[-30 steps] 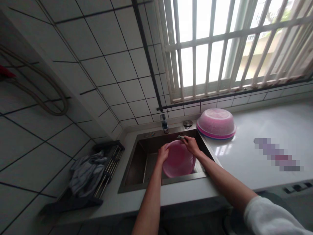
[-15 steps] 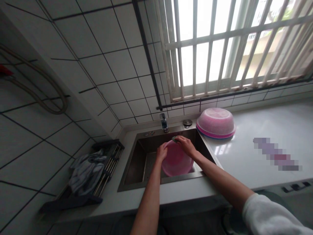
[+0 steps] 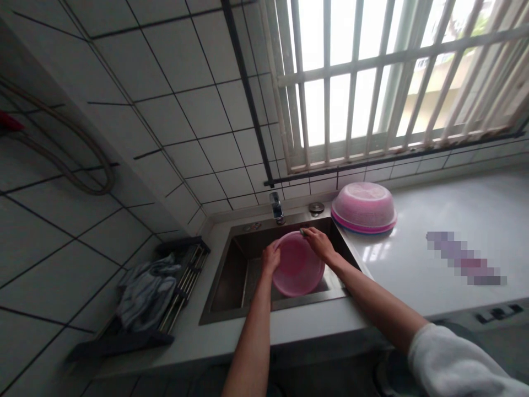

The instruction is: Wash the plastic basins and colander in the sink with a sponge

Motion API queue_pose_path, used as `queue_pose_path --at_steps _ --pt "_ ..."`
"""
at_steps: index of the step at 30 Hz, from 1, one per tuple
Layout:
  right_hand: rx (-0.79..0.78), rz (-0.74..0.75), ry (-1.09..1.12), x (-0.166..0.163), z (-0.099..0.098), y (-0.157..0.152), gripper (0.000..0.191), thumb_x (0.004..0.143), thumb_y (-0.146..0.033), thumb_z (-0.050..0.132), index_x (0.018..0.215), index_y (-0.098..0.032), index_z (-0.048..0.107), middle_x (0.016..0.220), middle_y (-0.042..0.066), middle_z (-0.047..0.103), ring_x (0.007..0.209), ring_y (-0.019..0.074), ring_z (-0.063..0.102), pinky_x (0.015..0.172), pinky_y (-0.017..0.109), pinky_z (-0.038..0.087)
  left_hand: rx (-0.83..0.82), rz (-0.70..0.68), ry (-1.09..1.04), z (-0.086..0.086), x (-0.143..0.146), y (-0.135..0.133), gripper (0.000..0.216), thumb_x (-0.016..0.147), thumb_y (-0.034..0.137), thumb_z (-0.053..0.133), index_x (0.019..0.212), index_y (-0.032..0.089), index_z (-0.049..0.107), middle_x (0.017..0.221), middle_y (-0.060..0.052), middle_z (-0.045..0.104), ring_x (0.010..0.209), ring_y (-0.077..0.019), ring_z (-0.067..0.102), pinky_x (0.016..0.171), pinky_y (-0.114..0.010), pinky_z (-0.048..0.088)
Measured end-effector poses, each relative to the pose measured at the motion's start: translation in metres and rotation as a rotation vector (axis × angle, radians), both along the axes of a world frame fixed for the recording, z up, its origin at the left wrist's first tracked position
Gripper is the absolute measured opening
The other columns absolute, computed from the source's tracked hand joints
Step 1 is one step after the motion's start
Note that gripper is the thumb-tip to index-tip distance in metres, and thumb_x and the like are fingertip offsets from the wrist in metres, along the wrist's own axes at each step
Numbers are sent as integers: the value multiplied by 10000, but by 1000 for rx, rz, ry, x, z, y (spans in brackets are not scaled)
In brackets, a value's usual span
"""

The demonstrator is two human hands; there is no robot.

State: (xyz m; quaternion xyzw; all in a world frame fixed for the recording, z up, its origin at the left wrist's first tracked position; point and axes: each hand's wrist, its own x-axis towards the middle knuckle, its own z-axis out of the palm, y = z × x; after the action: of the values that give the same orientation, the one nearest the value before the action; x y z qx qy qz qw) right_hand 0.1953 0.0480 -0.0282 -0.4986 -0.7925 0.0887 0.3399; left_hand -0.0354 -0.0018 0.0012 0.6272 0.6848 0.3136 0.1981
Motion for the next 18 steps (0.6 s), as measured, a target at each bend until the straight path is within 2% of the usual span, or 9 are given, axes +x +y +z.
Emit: queue_pose_path --at_steps 2,5,9,12,18 --pt "21 33 16 -4 0 -3 458 995 -125 514 1414 -261 641 1290 87 708 1084 216 701 960 298 542 3 -40 20 -1 4 -1 497 914 69 527 1342 244 708 1316 -36 748 1216 -203 694 1077 -298 502" --pt "72 172 29 -15 -1 -10 476 991 -102 502 1418 -264 634 1359 73 687 1182 209 673 1039 309 519 -3 -103 49 -1 11 -3 550 887 39 515 1347 270 708 1345 -7 733 1250 -191 677 1115 -293 482" --pt "137 290 61 -27 1 -13 470 975 -90 523 1389 -274 650 1385 58 683 1261 202 641 1117 323 482 -16 -123 32 2 14 -5 551 887 37 500 1321 289 725 1362 14 722 1279 -177 661 1133 -287 473" --pt "139 230 94 -23 3 -11 415 975 -126 553 1345 -274 668 1356 62 698 1235 212 657 1091 335 502 25 -119 1 4 12 -4 569 875 40 496 1328 301 720 1354 33 726 1277 -166 659 1138 -279 469" --pt "15 -43 159 -3 4 -4 342 944 -141 586 1259 -247 666 1162 70 757 1008 226 721 919 322 541 79 -55 -43 2 7 -2 524 893 71 516 1341 274 698 1330 6 740 1217 -171 686 1097 -283 494"
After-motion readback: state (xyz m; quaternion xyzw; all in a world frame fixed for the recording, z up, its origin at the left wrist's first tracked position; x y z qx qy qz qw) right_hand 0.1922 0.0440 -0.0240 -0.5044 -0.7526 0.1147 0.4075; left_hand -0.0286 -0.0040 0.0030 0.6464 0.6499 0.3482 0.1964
